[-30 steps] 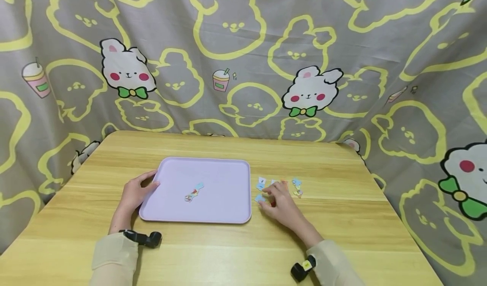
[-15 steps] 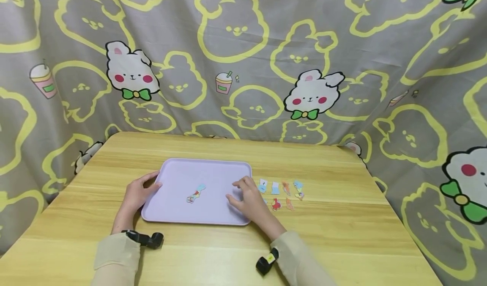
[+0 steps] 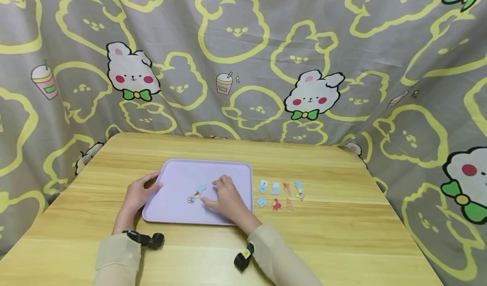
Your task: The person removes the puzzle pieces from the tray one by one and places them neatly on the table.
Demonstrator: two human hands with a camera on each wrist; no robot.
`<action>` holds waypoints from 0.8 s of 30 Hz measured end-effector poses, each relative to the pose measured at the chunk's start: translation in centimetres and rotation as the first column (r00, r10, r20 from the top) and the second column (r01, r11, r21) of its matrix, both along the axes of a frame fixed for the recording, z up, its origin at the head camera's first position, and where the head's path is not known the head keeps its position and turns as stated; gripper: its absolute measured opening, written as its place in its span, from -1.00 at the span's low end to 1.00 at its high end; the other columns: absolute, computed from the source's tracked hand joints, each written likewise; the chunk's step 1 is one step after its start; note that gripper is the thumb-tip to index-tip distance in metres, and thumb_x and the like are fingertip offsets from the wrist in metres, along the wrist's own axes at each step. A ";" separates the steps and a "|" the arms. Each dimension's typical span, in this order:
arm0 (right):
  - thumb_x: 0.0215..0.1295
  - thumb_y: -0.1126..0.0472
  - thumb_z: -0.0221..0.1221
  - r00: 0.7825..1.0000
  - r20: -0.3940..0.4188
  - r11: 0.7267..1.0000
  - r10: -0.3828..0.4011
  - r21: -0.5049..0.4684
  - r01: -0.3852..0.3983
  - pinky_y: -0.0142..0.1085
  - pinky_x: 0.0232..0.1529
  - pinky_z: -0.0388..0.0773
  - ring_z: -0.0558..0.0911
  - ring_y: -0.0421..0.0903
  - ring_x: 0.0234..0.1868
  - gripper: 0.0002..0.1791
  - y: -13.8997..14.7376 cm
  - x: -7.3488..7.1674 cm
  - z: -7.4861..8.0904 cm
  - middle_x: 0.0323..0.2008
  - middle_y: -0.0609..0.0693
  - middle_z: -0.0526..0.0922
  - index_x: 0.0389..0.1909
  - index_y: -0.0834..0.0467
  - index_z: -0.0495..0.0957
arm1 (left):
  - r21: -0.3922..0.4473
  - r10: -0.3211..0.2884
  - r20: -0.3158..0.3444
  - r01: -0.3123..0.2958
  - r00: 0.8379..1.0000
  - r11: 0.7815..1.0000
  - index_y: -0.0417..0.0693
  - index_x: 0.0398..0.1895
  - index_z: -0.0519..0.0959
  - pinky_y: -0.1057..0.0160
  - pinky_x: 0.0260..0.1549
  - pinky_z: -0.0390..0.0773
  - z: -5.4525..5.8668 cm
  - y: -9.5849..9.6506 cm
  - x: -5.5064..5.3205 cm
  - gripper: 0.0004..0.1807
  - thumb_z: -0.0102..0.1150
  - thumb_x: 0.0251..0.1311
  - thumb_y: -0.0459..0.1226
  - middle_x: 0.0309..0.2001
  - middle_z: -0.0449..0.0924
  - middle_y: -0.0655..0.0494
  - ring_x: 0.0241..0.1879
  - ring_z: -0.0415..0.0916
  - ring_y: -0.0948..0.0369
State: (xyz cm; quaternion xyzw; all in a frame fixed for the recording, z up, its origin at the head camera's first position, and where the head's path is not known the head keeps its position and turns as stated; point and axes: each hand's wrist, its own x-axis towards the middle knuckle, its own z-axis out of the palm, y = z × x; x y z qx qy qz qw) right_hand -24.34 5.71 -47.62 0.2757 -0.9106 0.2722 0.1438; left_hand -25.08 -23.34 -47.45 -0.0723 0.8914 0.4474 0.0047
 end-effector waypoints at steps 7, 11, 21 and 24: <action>0.06 -0.25 0.35 1.000 0.001 0.992 -0.027 0.127 0.026 -0.29 -0.11 0.56 0.39 -0.14 -0.23 -0.26 -1.9 -0.2 0.1 -0.26 0.03 0.48 -0.07 0.36 0.58 | 0.008 0.004 0.005 -0.004 1.000 1.000 -0.05 0.43 0.32 -0.19 0.45 0.13 -0.2 -0.1 0.0 -0.45 0.08 0.40 -0.21 0.47 0.18 -0.25 0.49 0.04 -0.22; 0.04 -0.34 0.33 0.999 -0.006 0.982 -0.044 0.183 0.044 -0.31 -0.17 0.54 0.38 -0.15 -0.27 -0.22 -2.7 -0.3 0.3 -0.28 0.03 0.48 -0.13 0.36 0.60 | 0.001 0.010 0.004 -0.010 1.000 1.000 -0.06 0.42 0.33 -0.19 0.45 0.14 -0.2 -0.1 -0.1 -0.45 0.09 0.39 -0.21 0.46 0.19 -0.25 0.48 0.05 -0.23; -0.06 -0.47 0.28 0.995 -0.061 0.936 -0.078 0.339 0.094 -0.31 -0.30 0.49 0.33 -0.14 -0.34 -0.14 -3.8 -0.2 0.7 -0.36 0.03 0.46 -0.24 0.34 0.59 | -0.005 0.019 0.011 -0.019 1.000 1.000 -0.05 0.42 0.33 -0.18 0.45 0.12 -0.3 -0.1 -0.2 -0.45 0.10 0.39 -0.21 0.47 0.19 -0.24 0.49 0.04 -0.22; -0.03 -0.46 0.26 0.991 -0.107 0.919 -0.080 0.376 0.115 -0.30 -0.33 0.49 0.34 -0.12 -0.36 -0.17 -4.1 -0.2 0.7 -0.38 0.03 0.45 -0.28 0.32 0.58 | -0.005 0.016 0.007 -0.016 1.000 1.000 -0.04 0.42 0.33 -0.18 0.45 0.13 -0.4 -0.2 -0.3 -0.45 0.10 0.39 -0.20 0.47 0.19 -0.23 0.49 0.05 -0.21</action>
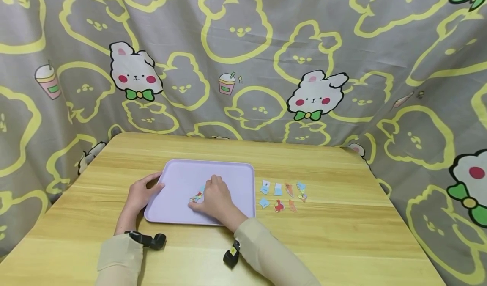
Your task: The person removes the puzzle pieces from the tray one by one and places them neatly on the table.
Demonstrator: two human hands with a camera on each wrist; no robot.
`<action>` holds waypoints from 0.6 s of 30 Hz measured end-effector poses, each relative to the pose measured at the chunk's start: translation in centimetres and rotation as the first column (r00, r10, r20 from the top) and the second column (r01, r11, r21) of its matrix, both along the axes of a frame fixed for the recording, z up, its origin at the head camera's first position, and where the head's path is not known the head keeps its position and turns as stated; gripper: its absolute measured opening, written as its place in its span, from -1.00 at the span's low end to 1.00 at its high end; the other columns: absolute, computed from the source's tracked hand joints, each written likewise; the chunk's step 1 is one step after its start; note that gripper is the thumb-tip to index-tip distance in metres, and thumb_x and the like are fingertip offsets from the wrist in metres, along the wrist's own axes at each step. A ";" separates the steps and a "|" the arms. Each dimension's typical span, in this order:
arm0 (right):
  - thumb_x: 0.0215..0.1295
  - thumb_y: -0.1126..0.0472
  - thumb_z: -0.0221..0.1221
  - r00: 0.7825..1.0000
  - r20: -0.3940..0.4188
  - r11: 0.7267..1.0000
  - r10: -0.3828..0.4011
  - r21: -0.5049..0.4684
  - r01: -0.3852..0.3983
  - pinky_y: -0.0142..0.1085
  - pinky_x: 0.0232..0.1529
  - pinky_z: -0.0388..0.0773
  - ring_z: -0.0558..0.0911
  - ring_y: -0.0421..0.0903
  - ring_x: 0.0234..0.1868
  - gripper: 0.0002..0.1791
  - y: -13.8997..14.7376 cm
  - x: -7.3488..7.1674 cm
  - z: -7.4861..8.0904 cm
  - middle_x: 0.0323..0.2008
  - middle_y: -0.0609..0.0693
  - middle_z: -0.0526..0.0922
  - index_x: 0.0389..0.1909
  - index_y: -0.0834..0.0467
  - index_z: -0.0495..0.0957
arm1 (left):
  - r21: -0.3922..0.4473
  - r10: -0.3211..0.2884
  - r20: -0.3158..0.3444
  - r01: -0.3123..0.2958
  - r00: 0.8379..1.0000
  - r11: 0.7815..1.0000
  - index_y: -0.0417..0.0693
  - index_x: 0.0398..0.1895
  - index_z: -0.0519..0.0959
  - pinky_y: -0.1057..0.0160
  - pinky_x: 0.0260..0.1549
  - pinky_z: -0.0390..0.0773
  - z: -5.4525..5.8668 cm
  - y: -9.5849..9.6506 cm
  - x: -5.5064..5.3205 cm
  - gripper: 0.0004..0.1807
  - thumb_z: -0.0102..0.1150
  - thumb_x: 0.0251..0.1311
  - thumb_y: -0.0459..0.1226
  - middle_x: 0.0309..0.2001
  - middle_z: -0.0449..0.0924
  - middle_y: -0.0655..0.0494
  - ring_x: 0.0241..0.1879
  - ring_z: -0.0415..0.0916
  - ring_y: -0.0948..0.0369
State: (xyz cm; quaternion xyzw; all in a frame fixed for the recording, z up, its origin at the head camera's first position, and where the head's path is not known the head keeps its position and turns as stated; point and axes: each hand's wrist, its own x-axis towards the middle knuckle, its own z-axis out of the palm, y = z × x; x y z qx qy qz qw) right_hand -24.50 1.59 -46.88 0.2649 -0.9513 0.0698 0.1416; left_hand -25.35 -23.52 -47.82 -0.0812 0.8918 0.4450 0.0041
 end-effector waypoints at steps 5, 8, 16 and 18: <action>0.02 -0.37 0.27 1.000 -0.031 1.000 0.001 0.010 -0.001 -0.33 -0.37 0.45 0.35 -0.11 -0.36 -0.28 -0.2 -0.1 -0.1 -0.41 0.02 0.45 -0.33 0.30 0.56 | -0.003 -0.002 -0.010 0.002 1.000 1.000 -0.04 0.42 0.33 -0.17 0.46 0.13 0.0 0.0 -0.1 -0.45 0.10 0.39 -0.21 0.47 0.20 -0.23 0.49 0.05 -0.21; 0.02 -0.32 0.29 0.999 -0.036 1.000 0.005 0.001 -0.005 -0.34 -0.39 0.44 0.36 -0.11 -0.36 -0.33 -0.3 -0.1 -0.2 -0.41 0.02 0.45 -0.34 0.30 0.56 | -0.009 -0.006 -0.010 0.006 1.000 1.000 -0.04 0.42 0.34 -0.17 0.46 0.13 0.0 0.0 -0.1 -0.45 0.11 0.38 -0.21 0.47 0.20 -0.23 0.48 0.06 -0.21; -0.02 -0.32 0.30 0.998 -0.051 0.998 0.042 -0.049 -0.044 -0.35 -0.36 0.45 0.34 -0.15 -0.40 -0.32 -0.1 -0.5 -0.4 -0.43 0.00 0.46 -0.35 0.30 0.59 | -0.005 -0.005 -0.009 0.005 1.000 1.000 -0.04 0.42 0.34 -0.18 0.46 0.12 0.1 0.0 0.0 -0.45 0.11 0.38 -0.20 0.46 0.20 -0.24 0.48 0.06 -0.22; -0.01 -0.31 0.31 0.998 -0.017 0.993 0.058 -0.098 -0.059 -0.36 -0.32 0.46 0.35 -0.17 -0.38 -0.31 -0.1 -0.5 -0.4 -0.41 0.00 0.48 -0.31 0.30 0.60 | -0.005 -0.003 -0.009 0.003 1.000 1.000 -0.04 0.41 0.34 -0.18 0.46 0.12 0.1 0.0 0.0 -0.45 0.12 0.38 -0.20 0.46 0.20 -0.24 0.48 0.07 -0.21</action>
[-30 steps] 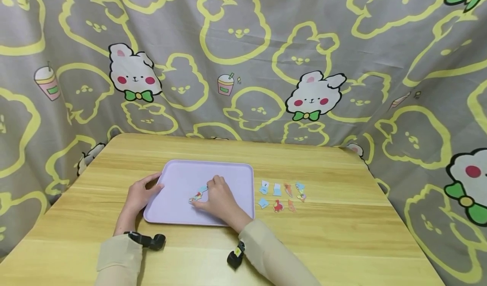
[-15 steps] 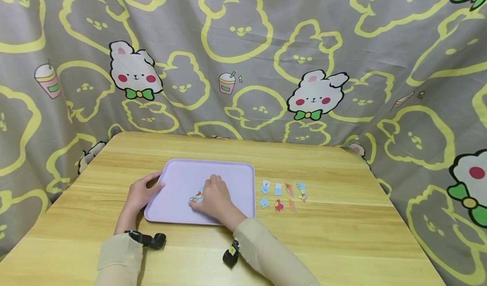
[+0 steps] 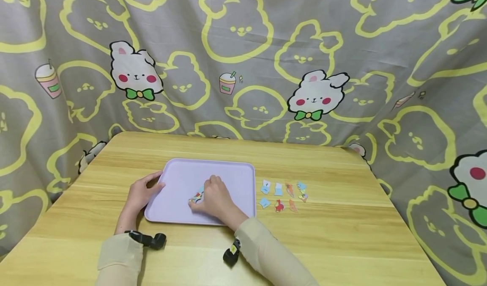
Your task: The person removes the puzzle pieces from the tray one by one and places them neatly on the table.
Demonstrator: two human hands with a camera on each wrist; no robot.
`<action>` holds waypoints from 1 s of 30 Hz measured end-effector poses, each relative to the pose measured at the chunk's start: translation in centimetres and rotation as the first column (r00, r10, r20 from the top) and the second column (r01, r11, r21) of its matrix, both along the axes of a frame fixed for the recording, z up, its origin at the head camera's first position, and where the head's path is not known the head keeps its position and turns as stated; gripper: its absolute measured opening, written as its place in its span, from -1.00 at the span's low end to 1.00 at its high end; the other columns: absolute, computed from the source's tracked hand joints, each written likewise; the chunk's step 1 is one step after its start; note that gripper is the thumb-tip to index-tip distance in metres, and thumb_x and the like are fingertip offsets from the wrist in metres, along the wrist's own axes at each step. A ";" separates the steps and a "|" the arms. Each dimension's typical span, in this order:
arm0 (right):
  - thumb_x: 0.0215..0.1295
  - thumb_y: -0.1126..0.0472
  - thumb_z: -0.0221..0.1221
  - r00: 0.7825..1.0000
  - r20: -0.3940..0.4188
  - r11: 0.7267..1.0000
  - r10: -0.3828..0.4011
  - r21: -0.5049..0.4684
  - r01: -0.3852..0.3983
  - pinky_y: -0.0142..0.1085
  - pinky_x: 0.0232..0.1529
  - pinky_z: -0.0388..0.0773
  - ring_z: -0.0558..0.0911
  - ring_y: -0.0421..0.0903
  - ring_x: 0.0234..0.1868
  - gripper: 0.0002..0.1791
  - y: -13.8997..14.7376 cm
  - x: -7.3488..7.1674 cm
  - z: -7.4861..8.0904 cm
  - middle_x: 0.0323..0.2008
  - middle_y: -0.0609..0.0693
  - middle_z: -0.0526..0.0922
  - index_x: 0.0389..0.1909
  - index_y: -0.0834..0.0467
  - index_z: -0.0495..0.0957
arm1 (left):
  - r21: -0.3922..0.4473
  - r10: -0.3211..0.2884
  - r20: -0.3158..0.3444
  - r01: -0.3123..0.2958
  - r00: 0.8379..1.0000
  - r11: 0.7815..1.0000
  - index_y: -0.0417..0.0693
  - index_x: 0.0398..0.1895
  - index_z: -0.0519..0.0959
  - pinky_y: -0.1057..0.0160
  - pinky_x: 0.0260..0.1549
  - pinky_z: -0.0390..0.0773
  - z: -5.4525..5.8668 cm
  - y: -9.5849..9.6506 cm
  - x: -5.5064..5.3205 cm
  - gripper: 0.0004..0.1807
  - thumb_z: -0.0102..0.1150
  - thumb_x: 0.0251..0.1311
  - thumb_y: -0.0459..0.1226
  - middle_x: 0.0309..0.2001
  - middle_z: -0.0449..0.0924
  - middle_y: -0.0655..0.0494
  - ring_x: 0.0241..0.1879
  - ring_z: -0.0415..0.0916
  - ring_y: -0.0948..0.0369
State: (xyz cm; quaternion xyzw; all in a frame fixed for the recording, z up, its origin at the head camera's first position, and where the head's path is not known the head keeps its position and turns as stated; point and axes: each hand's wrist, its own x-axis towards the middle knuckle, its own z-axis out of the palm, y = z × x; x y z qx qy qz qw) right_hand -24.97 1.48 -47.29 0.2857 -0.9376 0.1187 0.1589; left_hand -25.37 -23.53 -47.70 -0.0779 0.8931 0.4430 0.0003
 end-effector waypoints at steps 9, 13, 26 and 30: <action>-0.02 -0.23 0.38 0.987 0.134 0.971 0.088 -0.234 -0.055 -0.40 -0.18 0.54 0.41 -0.19 -0.26 -0.34 -0.1 0.5 -0.1 -0.31 -0.02 0.49 -0.17 0.28 0.58 | -0.006 0.005 -0.003 -0.005 1.000 1.000 -0.05 0.41 0.35 -0.17 0.45 0.14 0.1 0.1 -0.1 -0.45 0.12 0.37 -0.20 0.45 0.22 -0.23 0.48 0.09 -0.20; -0.01 -0.19 0.40 0.978 0.166 0.948 0.129 -0.309 -0.073 -0.43 -0.17 0.52 0.40 -0.22 -0.25 -0.38 -0.3 0.8 -0.3 -0.29 -0.03 0.50 -0.14 0.24 0.58 | -0.009 0.002 -0.005 -0.002 1.000 1.000 -0.06 0.41 0.35 -0.17 0.45 0.14 0.2 0.2 0.0 -0.45 0.12 0.38 -0.19 0.45 0.21 -0.24 0.48 0.08 -0.20; -0.01 -0.06 0.42 0.956 0.161 0.863 0.244 -0.486 -0.138 -0.48 -0.20 0.48 0.47 -0.17 -0.24 -0.49 0.0 1.0 -0.7 -0.24 0.01 0.54 -0.12 0.16 0.55 | -0.007 -0.002 0.002 0.002 1.000 1.000 -0.05 0.41 0.34 -0.18 0.45 0.13 0.1 0.2 0.2 -0.45 0.10 0.39 -0.18 0.46 0.20 -0.25 0.48 0.07 -0.22; -0.01 -0.04 0.42 0.957 0.133 0.851 0.257 -0.501 -0.158 -0.49 -0.21 0.48 0.49 -0.14 -0.24 -0.51 0.3 1.0 -0.7 -0.24 0.02 0.55 -0.12 0.14 0.55 | -0.013 -0.006 -0.003 0.006 1.000 1.000 -0.05 0.41 0.34 -0.19 0.45 0.14 -0.1 0.1 0.2 -0.45 0.10 0.39 -0.18 0.45 0.21 -0.26 0.47 0.08 -0.22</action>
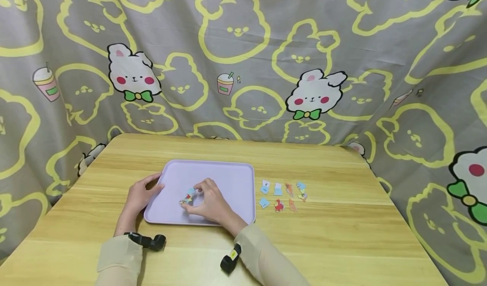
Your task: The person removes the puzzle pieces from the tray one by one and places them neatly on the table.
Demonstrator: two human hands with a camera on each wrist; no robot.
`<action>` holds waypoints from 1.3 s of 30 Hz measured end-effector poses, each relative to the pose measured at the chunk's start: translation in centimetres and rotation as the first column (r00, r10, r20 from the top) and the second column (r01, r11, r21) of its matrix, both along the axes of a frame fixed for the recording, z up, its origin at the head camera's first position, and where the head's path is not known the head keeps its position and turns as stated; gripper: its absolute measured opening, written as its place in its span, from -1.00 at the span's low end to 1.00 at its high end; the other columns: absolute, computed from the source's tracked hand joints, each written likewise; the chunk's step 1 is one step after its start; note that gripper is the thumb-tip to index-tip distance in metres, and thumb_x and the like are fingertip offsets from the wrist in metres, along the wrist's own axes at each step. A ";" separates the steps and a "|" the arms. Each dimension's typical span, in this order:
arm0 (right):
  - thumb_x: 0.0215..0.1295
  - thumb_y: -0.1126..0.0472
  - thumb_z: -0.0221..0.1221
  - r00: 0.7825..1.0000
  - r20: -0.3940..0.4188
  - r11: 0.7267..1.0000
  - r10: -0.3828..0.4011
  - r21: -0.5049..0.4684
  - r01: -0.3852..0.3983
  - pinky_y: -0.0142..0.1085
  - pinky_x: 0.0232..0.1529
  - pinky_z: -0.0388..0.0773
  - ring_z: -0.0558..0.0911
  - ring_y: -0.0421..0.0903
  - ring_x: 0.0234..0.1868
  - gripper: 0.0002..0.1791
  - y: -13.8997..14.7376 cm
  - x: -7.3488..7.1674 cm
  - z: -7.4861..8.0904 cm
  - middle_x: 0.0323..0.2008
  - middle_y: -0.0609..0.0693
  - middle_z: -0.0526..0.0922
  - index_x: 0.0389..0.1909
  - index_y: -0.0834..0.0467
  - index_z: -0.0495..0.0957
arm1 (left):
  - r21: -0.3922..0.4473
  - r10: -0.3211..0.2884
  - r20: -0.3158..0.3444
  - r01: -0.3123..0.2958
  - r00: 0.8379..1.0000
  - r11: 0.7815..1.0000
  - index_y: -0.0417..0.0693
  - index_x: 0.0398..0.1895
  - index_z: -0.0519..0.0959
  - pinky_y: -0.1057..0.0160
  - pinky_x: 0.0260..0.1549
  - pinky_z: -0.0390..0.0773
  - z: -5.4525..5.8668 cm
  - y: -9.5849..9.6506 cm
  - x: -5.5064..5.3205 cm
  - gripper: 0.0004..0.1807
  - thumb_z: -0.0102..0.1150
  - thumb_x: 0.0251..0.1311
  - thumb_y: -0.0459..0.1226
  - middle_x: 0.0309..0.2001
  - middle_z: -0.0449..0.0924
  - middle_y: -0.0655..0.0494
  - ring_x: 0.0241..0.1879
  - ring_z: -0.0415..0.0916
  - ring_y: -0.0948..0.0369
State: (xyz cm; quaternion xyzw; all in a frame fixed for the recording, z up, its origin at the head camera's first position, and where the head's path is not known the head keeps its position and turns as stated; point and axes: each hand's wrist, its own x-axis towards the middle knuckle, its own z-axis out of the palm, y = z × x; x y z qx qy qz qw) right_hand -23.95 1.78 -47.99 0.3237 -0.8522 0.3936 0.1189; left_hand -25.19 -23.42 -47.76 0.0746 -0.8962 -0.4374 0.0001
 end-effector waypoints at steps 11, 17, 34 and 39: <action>-0.01 0.01 0.42 1.000 0.013 1.000 0.000 -0.030 0.000 -0.50 -0.26 0.46 0.49 -0.09 -0.28 -0.52 1.3 0.0 0.0 -0.25 0.03 0.55 -0.11 0.15 0.56 | 0.005 0.003 0.007 -0.003 1.000 1.000 -0.06 0.41 0.34 -0.20 0.44 0.14 0.0 0.0 0.1 -0.46 0.10 0.39 -0.19 0.45 0.20 -0.27 0.48 0.06 -0.23; -0.01 0.05 0.43 1.000 0.006 0.999 0.004 -0.053 -0.004 -0.43 -0.25 0.52 0.51 -0.07 -0.27 -0.52 2.5 0.1 0.0 -0.24 0.04 0.56 -0.08 0.17 0.57 | -0.002 0.005 0.011 -0.004 1.000 1.000 -0.05 0.41 0.34 -0.20 0.44 0.14 0.2 0.1 0.1 -0.45 0.09 0.39 -0.19 0.46 0.19 -0.27 0.48 0.06 -0.23; 0.00 0.07 0.43 0.993 -0.092 0.993 0.074 -0.081 -0.081 -0.39 -0.31 0.54 0.50 -0.09 -0.32 -0.49 6.9 0.1 -0.3 -0.23 0.07 0.57 -0.03 0.18 0.55 | -0.005 0.003 0.010 -0.003 1.000 1.000 -0.05 0.42 0.33 -0.20 0.44 0.14 0.2 0.2 0.0 -0.45 0.09 0.40 -0.19 0.46 0.19 -0.26 0.48 0.05 -0.23; 0.04 0.02 0.41 0.992 -0.104 0.993 0.078 -0.080 -0.086 -0.38 -0.31 0.53 0.49 -0.09 -0.31 -0.48 8.1 0.2 -0.2 -0.21 0.06 0.57 -0.01 0.18 0.55 | -0.013 0.004 0.005 -0.004 1.000 1.000 -0.05 0.42 0.33 -0.20 0.44 0.14 0.1 0.1 0.0 -0.45 0.09 0.39 -0.19 0.46 0.20 -0.26 0.48 0.06 -0.23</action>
